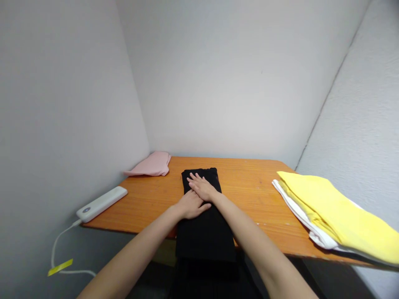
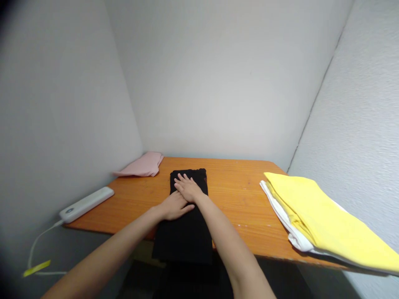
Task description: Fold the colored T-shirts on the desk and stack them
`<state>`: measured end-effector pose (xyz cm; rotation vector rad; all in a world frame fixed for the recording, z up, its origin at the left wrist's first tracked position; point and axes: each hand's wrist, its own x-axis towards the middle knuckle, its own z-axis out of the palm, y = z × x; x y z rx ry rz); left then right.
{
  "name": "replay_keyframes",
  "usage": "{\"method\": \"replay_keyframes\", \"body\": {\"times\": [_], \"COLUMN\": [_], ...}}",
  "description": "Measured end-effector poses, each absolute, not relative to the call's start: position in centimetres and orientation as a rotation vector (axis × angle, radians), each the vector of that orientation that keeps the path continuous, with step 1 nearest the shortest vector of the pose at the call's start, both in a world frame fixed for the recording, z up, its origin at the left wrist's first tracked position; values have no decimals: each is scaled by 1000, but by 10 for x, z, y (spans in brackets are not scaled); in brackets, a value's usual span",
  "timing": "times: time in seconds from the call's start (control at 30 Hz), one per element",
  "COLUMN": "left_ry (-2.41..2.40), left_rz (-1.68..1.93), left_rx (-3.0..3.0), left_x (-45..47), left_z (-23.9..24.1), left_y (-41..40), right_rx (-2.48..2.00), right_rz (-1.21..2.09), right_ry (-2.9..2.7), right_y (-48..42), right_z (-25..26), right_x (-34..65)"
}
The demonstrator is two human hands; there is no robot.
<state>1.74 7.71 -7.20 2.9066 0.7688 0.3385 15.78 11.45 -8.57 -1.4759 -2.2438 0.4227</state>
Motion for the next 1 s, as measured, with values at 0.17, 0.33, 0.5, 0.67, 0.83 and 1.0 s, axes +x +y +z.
{"method": "replay_keyframes", "body": {"times": [0.17,0.33,0.5,0.67,0.83,1.0], "left_ry": [785,719,481,696,719,567], "left_rz": [539,322,54,122,306,459], "left_rx": [2777,2764,2929,3162,3215,3011], "left_x": [-25,-79,-91,-77,-75,-83], "left_z": [-56,-67,-72,-86,-102,-90], "left_y": [71,58,37,14,10,6], "right_rx": [-1431,-1348,-1346,-1417,-1309,-1241], "right_rz": [248,376,415,-166,-615,-199], "right_ry": [-2150,-2463,-2707,-2706,-2637,-2501], "right_y": [68,-16,-80,-100,-103,-110], "right_z": [-72,-66,-69,-96,-121,-105], "right_x": [189,236,254,247,242,239]}}
